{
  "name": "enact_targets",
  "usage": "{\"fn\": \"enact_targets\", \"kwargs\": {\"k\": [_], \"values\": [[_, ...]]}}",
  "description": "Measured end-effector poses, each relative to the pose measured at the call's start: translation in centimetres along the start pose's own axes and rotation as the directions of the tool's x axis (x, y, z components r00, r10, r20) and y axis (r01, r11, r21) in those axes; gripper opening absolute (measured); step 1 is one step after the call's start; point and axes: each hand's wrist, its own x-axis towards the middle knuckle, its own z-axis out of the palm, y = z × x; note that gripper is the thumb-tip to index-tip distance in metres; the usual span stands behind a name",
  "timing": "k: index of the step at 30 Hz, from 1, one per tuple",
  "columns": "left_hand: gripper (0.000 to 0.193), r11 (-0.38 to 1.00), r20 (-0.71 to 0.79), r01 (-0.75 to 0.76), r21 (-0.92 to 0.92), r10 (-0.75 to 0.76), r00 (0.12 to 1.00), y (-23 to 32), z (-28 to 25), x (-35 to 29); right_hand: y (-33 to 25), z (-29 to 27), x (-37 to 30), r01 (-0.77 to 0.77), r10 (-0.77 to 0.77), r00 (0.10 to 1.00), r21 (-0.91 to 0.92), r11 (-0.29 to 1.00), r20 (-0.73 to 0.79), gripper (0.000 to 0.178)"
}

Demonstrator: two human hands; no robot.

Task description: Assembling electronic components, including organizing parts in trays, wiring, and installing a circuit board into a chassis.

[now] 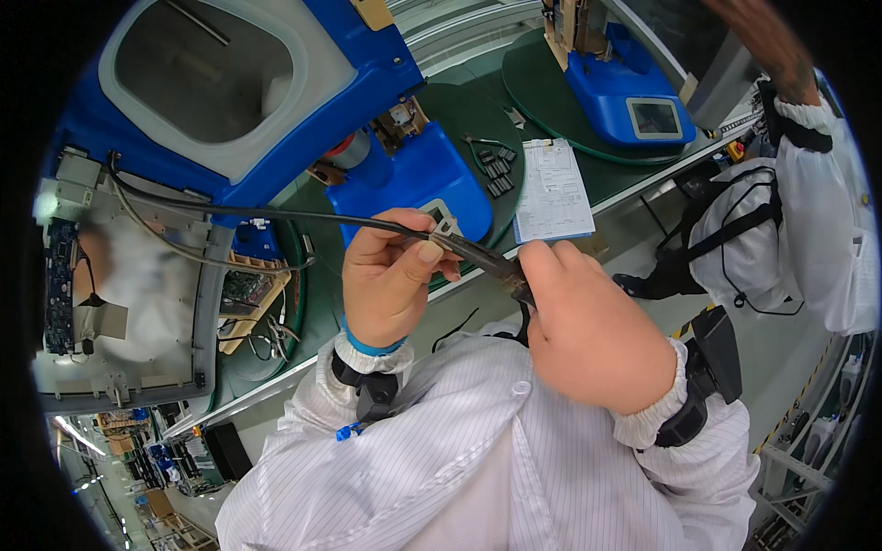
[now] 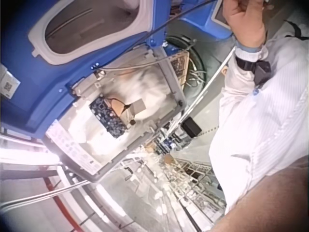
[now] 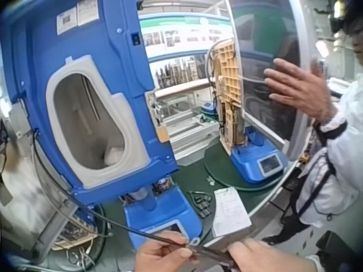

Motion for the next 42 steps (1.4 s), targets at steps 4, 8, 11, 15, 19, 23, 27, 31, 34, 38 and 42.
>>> {"fn": "enact_targets", "kwargs": {"k": [4, 8, 11, 15, 19, 23, 27, 31, 34, 38, 42], "values": [[0.022, 1.000, -0.024, 0.015, -0.026, -0.015, 1.000, 0.3, 0.3, 0.0, 0.3, 0.2, 0.2, -0.005, 0.004, 1.000, 0.070, 0.998, 0.010, 0.023], [0.026, 0.999, -0.011, 0.051, 0.000, -0.051, 0.999, 0.3, 0.3, 0.0, -0.1, 0.6, 0.3, -0.091, 0.086, 0.995, 0.138, 0.986, 0.042, 0.020], [0.025, 0.998, -0.014, 0.056, 0.036, -0.056, 0.998, 0.1, 0.1, -0.1, -0.2, 1.3, 0.2, -0.125, 0.123, 0.992, 0.155, 0.980, 0.026, 0.020], [0.024, 0.997, -0.046, 0.062, 0.045, -0.059, 0.997, 0.0, 0.0, -0.3, -0.1, 1.7, 0.2, -0.126, 0.127, 0.992, 0.085, 0.988, -0.004, 0.020], [0.024, 0.996, -0.070, 0.064, 0.055, -0.060, 0.996, -0.2, 0.1, -0.5, 0.5, 2.1, 0.3, -0.101, 0.102, 0.994, 0.043, 0.994, -0.038, 0.020], [0.023, 0.995, -0.096, 0.084, 0.062, -0.077, 0.992, -0.3, 0.0, -0.7, 0.8, 2.5, 0.5, -0.145, 0.146, 0.989, 0.014, 0.989, -0.013, 0.020], [0.022, 0.996, -0.112, 0.066, 0.059, -0.060, 0.992, 0.2, 0.4, -0.7, 3.0, 2.1, 0.1, -0.020, 0.020, 1.000, 0.183, 0.983, 0.005, 0.021], [0.021, 0.991, -0.118, 0.132, 0.025, -0.128, 0.985, 1.4, 0.9, -0.5, 4.1, -0.6, 0.0, -0.151, 0.127, 0.982, 0.180, 0.972, 0.141, 0.027], [0.019, 0.978, -0.051, 0.172, -0.119, -0.179, 0.983, 2.1, 1.5, -0.5, 3.1, -1.6, 0.5, -0.303, 0.275, 0.923, 0.067, 0.951, 0.268, 0.026], [0.017, 0.906, 0.035, 0.273, -0.324, -0.277, 0.960, 3.0, 2.5, -0.6, 4.6, 0.7, 1.2, 0.128, -0.121, 0.992, 0.279, 0.952, -0.044, 0.042], [0.018, 0.875, 0.042, 0.267, -0.403, -0.274, 0.961, 3.4, 3.1, -0.9, 4.5, 2.2, 3.0, 0.206, -0.167, 0.964, 0.182, 0.962, -0.208, 0.059]]}}
